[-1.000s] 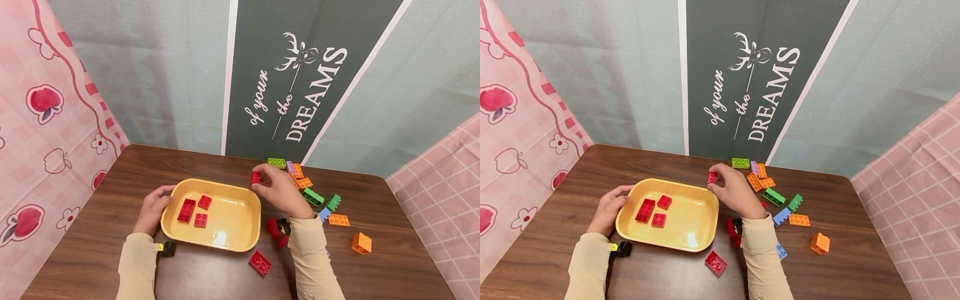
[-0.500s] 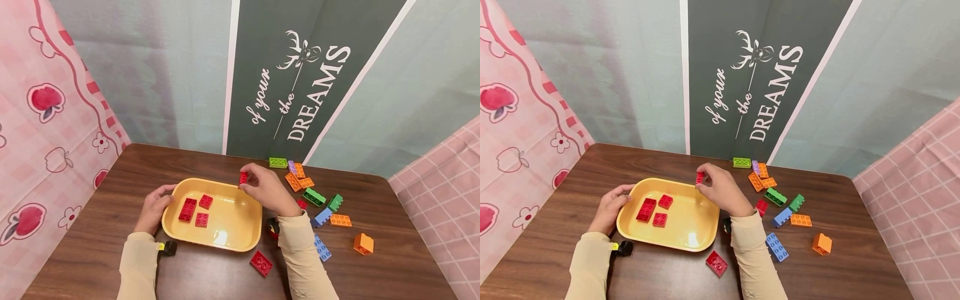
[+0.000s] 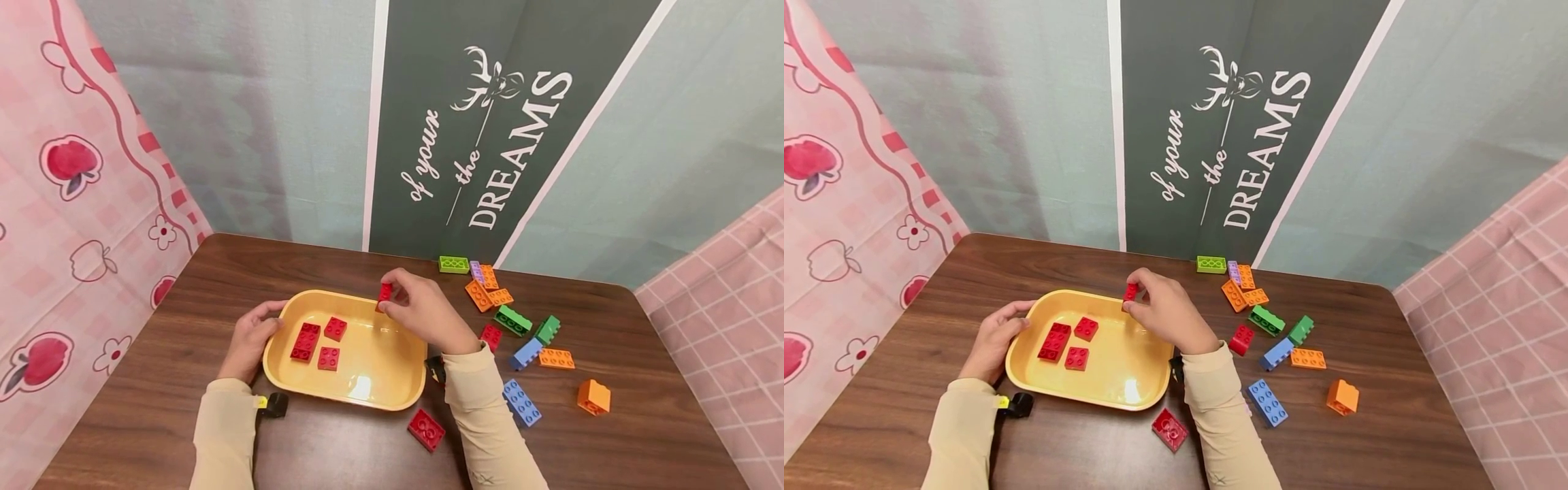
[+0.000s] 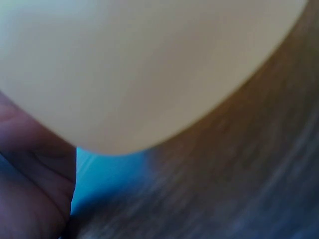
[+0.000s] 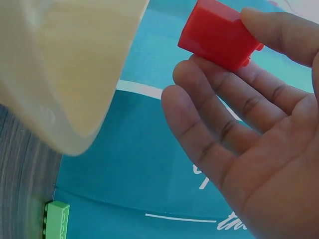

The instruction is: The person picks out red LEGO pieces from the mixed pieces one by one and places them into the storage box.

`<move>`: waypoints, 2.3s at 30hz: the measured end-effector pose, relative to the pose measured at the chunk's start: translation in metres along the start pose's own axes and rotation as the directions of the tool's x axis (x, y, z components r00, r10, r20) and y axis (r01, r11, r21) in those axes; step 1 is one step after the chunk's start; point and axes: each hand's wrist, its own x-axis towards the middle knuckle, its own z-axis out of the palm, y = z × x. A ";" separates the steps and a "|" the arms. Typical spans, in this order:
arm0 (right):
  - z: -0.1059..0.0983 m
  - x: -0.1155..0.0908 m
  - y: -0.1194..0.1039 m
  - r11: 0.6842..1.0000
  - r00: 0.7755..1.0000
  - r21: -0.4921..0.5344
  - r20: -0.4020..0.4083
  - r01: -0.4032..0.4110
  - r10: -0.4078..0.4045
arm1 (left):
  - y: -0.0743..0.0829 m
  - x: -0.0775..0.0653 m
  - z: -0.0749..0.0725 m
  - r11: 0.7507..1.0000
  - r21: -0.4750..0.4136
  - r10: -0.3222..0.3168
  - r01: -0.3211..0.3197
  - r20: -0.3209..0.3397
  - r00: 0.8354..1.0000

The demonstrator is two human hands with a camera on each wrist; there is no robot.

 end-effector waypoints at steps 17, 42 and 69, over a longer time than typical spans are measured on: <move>0.012 0.003 -0.009 0.998 0.996 -0.015 0.071 0.057 -0.056 | 0.000 0.000 0.006 0.999 -0.016 -0.034 0.036 0.081 0.996; 0.048 0.003 -0.001 0.967 0.920 -0.255 0.382 0.011 0.090 | 0.000 0.002 0.010 1.000 -0.009 -0.026 0.027 0.106 0.994; -0.084 -0.039 0.088 0.891 0.935 -0.299 -0.006 -0.341 0.356 | 0.007 -0.002 0.009 0.999 0.043 -0.027 0.023 0.101 0.995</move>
